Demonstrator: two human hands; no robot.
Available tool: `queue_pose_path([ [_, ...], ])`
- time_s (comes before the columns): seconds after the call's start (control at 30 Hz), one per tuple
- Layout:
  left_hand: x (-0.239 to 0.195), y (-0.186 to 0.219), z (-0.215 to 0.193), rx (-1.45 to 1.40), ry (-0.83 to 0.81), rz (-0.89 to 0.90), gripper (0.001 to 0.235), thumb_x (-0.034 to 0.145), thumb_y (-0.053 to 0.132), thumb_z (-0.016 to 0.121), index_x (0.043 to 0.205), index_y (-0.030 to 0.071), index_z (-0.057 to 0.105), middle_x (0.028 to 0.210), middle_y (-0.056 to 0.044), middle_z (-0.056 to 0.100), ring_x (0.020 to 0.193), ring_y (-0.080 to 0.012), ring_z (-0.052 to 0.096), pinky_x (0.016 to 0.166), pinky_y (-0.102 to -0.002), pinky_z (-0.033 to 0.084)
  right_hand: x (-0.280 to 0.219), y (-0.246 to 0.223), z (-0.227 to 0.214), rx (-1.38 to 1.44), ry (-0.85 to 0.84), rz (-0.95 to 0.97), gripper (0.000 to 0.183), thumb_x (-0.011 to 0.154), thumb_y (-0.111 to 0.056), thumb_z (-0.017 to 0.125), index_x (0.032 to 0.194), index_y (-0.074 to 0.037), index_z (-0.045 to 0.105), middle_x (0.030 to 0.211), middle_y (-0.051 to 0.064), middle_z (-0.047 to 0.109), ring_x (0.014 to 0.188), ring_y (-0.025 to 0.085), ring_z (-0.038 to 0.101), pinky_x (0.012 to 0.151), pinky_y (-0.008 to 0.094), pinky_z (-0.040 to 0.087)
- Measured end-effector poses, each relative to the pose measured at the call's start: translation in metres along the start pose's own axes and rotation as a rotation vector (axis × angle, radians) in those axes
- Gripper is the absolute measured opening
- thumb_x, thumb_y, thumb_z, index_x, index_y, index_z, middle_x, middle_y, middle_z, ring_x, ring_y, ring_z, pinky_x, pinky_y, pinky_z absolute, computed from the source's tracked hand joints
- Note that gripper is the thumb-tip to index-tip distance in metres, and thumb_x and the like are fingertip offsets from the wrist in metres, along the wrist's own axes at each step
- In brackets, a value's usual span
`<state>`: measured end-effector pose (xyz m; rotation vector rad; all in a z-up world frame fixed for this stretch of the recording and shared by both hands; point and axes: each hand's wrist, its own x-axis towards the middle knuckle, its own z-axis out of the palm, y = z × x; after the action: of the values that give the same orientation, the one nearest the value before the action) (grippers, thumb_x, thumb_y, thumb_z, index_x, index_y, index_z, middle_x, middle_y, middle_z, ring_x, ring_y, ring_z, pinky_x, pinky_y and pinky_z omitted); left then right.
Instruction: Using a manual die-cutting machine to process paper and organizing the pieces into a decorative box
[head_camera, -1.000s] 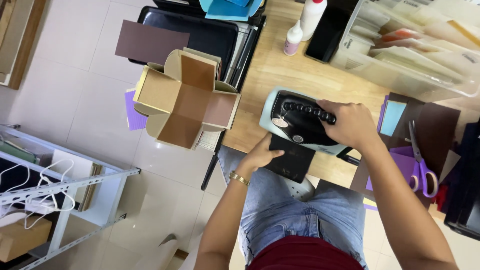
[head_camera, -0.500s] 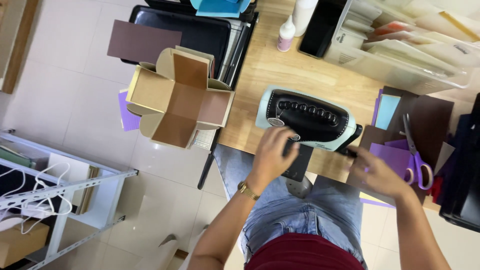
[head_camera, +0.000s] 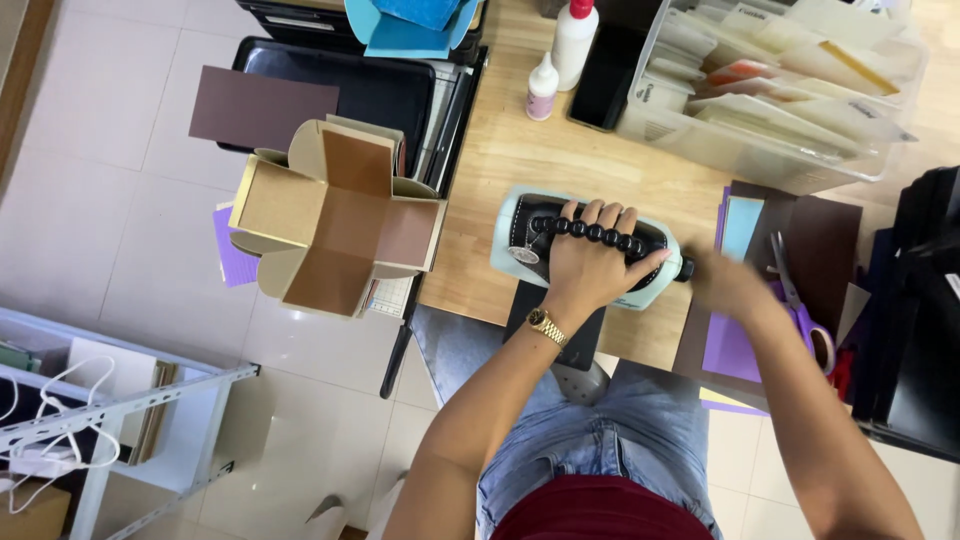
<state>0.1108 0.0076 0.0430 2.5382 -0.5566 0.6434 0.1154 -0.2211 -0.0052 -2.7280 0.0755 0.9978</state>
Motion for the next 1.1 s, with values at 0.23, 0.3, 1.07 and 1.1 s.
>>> queue_pose_path([
  [0.23,-0.001,-0.002,0.003,-0.018,0.026,0.016,0.052,0.094,0.057,0.052,0.09,0.007,0.064,0.09,-0.005,0.065,0.092,-0.0277,0.06,0.098,-0.046,0.039,-0.091,0.025,-0.067,0.085,-0.312,-0.159,0.075,0.088,-0.053,0.064,0.152,-0.019,0.046,0.162,-0.001,0.044,0.149,0.015,0.046,0.126,0.032,0.031],
  [0.3,-0.001,-0.003,0.003,-0.024,0.048,0.029,0.049,0.094,0.055,0.054,0.088,0.007,0.064,0.088,-0.005,0.065,0.092,-0.0276,0.06,0.096,-0.047,0.04,-0.09,0.001,-0.1,0.053,0.18,-0.187,0.017,0.101,-0.026,0.062,0.111,-0.013,0.066,0.089,0.01,0.077,0.075,0.027,0.07,0.074,0.04,0.051],
  [1.07,-0.016,-0.005,0.051,-0.024,0.234,-0.038,0.051,0.08,0.06,0.059,0.092,0.012,0.069,0.092,-0.006,0.07,0.099,-0.0265,0.068,0.103,-0.051,0.043,0.067,0.018,0.055,-0.455,0.801,-0.053,0.014,0.096,-0.03,0.065,0.084,-0.024,0.065,0.066,-0.004,0.064,0.066,0.023,0.074,0.059,0.037,0.06],
  [1.1,-0.016,-0.006,0.051,-0.009,0.242,-0.038,0.046,0.08,0.057,0.061,0.091,0.013,0.069,0.091,-0.005,0.07,0.098,-0.0263,0.068,0.103,-0.05,0.042,0.059,0.01,0.065,-0.328,0.661,0.029,0.015,0.092,-0.031,0.066,0.084,-0.019,0.068,0.069,0.001,0.068,0.071,0.028,0.075,0.062,0.041,0.06],
])
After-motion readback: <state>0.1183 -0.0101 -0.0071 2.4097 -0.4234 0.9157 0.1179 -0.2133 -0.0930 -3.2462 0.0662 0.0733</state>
